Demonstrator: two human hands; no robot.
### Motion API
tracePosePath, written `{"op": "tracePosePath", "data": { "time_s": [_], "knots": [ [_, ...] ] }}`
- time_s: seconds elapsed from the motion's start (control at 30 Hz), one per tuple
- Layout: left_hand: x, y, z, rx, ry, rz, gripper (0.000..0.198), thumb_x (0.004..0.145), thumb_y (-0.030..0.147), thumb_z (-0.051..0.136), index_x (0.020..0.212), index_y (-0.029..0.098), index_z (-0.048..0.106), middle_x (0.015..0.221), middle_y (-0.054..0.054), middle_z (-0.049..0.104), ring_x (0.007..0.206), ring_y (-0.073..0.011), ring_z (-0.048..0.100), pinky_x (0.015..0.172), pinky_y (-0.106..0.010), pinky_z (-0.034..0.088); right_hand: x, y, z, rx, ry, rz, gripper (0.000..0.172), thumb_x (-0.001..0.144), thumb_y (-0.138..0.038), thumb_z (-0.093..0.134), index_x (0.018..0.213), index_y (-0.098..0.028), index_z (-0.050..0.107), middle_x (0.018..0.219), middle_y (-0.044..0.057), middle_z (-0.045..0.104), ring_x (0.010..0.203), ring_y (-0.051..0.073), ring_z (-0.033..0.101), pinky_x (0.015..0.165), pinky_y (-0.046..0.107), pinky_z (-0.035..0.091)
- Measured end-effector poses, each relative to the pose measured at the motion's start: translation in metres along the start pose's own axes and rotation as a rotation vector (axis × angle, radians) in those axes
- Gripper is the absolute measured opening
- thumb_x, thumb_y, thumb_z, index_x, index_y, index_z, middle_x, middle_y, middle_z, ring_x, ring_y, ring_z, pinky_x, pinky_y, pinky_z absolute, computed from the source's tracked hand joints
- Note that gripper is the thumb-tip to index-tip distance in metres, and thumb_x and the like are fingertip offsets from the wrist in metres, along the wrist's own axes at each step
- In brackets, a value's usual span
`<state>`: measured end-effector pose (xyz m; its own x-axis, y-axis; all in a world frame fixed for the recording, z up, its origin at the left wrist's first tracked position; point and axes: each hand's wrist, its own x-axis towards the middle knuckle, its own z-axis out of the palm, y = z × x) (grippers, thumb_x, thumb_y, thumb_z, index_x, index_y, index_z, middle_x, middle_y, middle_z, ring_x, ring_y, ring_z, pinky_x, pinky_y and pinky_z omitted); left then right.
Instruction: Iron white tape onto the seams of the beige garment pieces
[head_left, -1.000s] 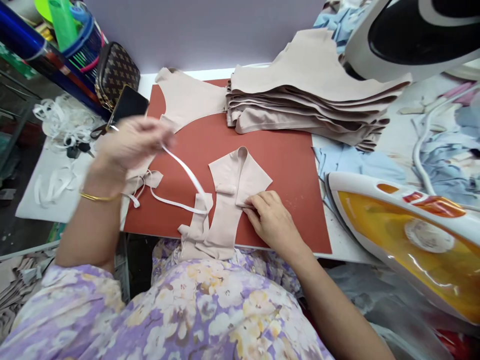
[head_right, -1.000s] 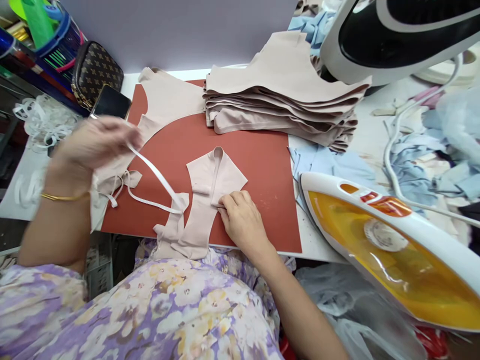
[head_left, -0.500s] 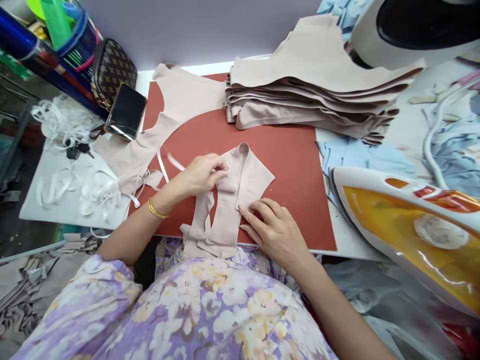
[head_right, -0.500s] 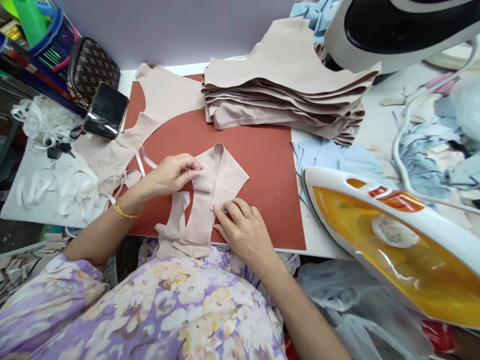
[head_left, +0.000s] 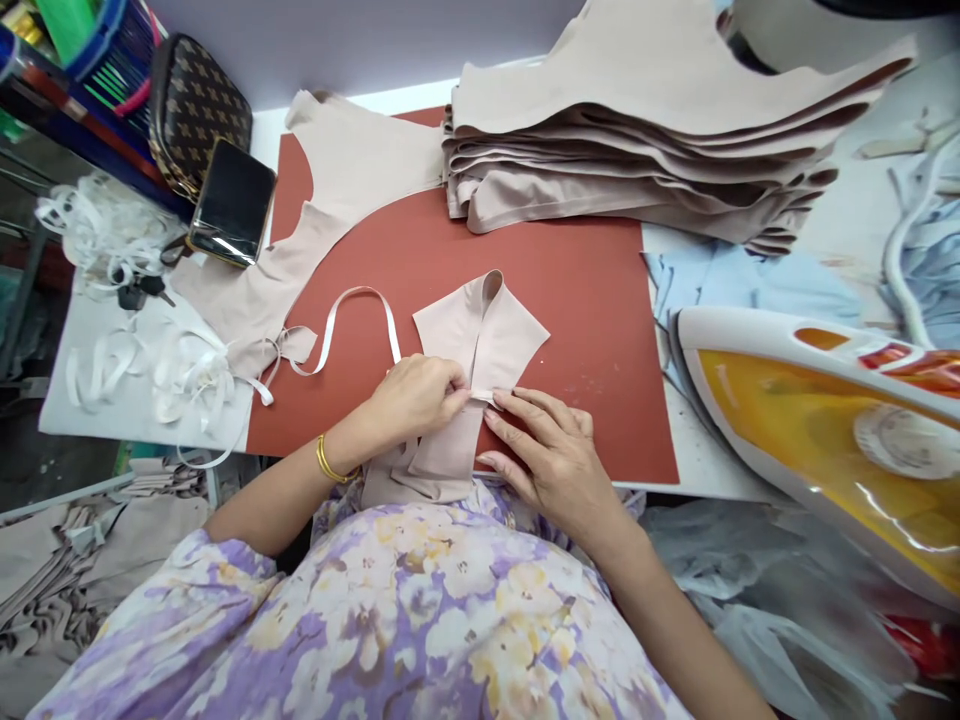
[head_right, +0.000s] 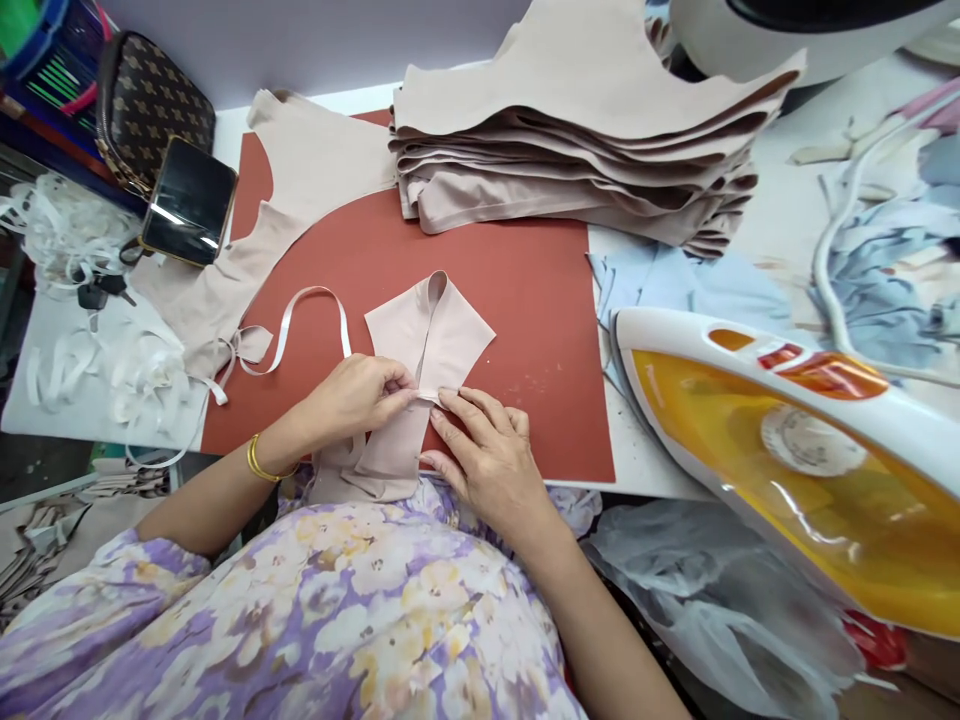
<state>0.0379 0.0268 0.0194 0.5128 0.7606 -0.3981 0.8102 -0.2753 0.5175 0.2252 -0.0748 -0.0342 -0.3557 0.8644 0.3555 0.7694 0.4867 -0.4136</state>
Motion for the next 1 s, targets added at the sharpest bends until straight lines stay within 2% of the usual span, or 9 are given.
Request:
{"op": "tracePosePath", "data": {
  "time_s": [0.17, 0.27, 0.47, 0.57, 0.8, 0.9, 1.0],
  "knots": [
    [0.004, 0.011, 0.000, 0.115, -0.036, -0.077, 0.023, 0.090, 0.031, 0.055, 0.089, 0.018, 0.075, 0.085, -0.008, 0.075, 0.077, -0.0239, 0.067, 0.067, -0.034, 0.047, -0.004, 0.004, -0.004, 0.109, 0.089, 0.018, 0.020, 0.086, -0.026, 0.069, 0.103, -0.016, 0.066, 0.122, 0.010, 0.068, 0.125, 0.027, 0.056, 0.093, 0.043, 0.041],
    [0.004, 0.016, 0.001, 0.176, -0.050, -0.096, 0.025, 0.091, 0.032, 0.054, 0.090, 0.018, 0.075, 0.086, -0.009, 0.075, 0.080, -0.0257, 0.068, 0.070, -0.036, 0.049, -0.006, 0.007, -0.008, 0.093, 0.089, 0.017, 0.020, 0.085, -0.025, 0.071, 0.102, -0.017, 0.066, 0.118, 0.008, 0.070, 0.125, 0.029, 0.056, 0.092, 0.043, 0.039],
    [0.006, 0.025, 0.006, 0.322, -0.031, -0.039, 0.028, 0.093, 0.033, 0.053, 0.091, 0.014, 0.074, 0.090, -0.015, 0.074, 0.086, -0.0308, 0.069, 0.073, -0.040, 0.051, -0.009, 0.010, -0.015, 0.053, 0.103, -0.011, 0.019, 0.084, -0.023, 0.072, 0.101, -0.018, 0.066, 0.111, 0.006, 0.073, 0.123, 0.028, 0.058, 0.090, 0.043, 0.039],
    [0.008, 0.031, 0.008, 0.346, -0.062, -0.004, 0.028, 0.093, 0.031, 0.053, 0.092, 0.013, 0.074, 0.090, -0.016, 0.074, 0.087, -0.0311, 0.069, 0.074, -0.040, 0.051, -0.011, 0.015, -0.021, 0.075, 0.140, 0.019, 0.018, 0.083, -0.021, 0.072, 0.100, -0.018, 0.067, 0.108, 0.006, 0.073, 0.122, 0.028, 0.059, 0.093, 0.044, 0.041],
    [0.013, 0.045, 0.009, 0.383, -0.140, 0.016, 0.028, 0.093, 0.026, 0.051, 0.090, 0.010, 0.073, 0.086, -0.017, 0.073, 0.089, -0.0316, 0.070, 0.074, -0.040, 0.050, -0.016, 0.032, -0.058, -0.046, 0.197, 0.059, 0.019, 0.081, -0.013, 0.070, 0.098, -0.021, 0.066, 0.100, 0.004, 0.074, 0.115, 0.027, 0.062, 0.092, 0.044, 0.044],
    [0.013, 0.049, 0.009, 0.408, -0.146, 0.002, 0.027, 0.092, 0.024, 0.050, 0.090, 0.010, 0.073, 0.086, -0.017, 0.073, 0.088, -0.0304, 0.069, 0.074, -0.037, 0.049, -0.014, 0.034, -0.068, -0.144, 0.159, 0.039, 0.024, 0.081, -0.014, 0.071, 0.104, -0.019, 0.065, 0.099, 0.005, 0.072, 0.104, 0.023, 0.063, 0.088, 0.040, 0.043],
    [0.012, 0.048, 0.011, 0.404, -0.133, -0.017, 0.028, 0.092, 0.026, 0.049, 0.090, 0.011, 0.073, 0.088, -0.016, 0.073, 0.088, -0.0298, 0.069, 0.073, -0.037, 0.048, -0.010, 0.032, -0.057, -0.196, 0.041, 0.010, 0.025, 0.087, -0.014, 0.064, 0.111, -0.018, 0.065, 0.102, 0.006, 0.069, 0.100, 0.020, 0.058, 0.083, 0.037, 0.038]
  ]
}}
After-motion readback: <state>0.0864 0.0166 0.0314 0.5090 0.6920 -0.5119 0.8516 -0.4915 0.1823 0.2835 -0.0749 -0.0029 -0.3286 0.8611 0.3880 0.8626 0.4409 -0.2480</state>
